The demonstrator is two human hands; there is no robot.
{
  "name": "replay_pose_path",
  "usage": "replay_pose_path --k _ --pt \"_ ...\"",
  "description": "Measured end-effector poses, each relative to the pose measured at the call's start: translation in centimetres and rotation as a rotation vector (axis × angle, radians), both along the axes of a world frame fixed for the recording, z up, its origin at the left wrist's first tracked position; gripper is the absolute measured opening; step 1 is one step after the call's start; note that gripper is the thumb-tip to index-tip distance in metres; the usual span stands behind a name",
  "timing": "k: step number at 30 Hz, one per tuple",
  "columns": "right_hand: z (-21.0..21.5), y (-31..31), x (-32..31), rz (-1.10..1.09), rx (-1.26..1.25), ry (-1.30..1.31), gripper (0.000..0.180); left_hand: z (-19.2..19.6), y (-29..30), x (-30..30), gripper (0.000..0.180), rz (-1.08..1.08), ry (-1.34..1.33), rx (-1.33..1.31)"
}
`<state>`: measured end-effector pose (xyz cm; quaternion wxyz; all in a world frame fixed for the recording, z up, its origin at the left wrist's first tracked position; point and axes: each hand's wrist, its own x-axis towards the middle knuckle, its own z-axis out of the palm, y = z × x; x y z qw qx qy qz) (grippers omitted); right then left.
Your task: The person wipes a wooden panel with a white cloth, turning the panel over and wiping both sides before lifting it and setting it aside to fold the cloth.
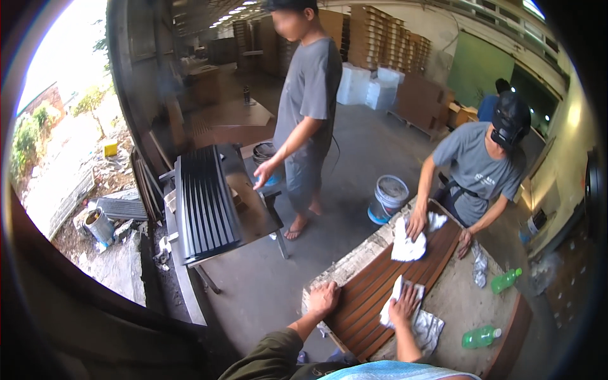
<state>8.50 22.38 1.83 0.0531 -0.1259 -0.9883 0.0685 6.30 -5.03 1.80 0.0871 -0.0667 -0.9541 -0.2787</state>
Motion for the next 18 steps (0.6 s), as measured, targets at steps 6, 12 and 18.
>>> replay_pose_path --k 6,12,18 --pt "2.0 -14.7 9.3 0.489 0.106 -0.071 0.07 -1.1 0.7 -0.9 0.023 -0.07 0.045 -0.017" --pt "0.0 -6.9 11.8 0.512 -0.088 0.061 0.069 -0.9 -1.0 -0.5 0.029 -0.013 0.016 0.019" --pt "1.1 -13.0 9.7 0.496 -0.1 -0.01 0.081 -1.1 1.0 -1.5 0.042 -0.091 0.093 -0.015"
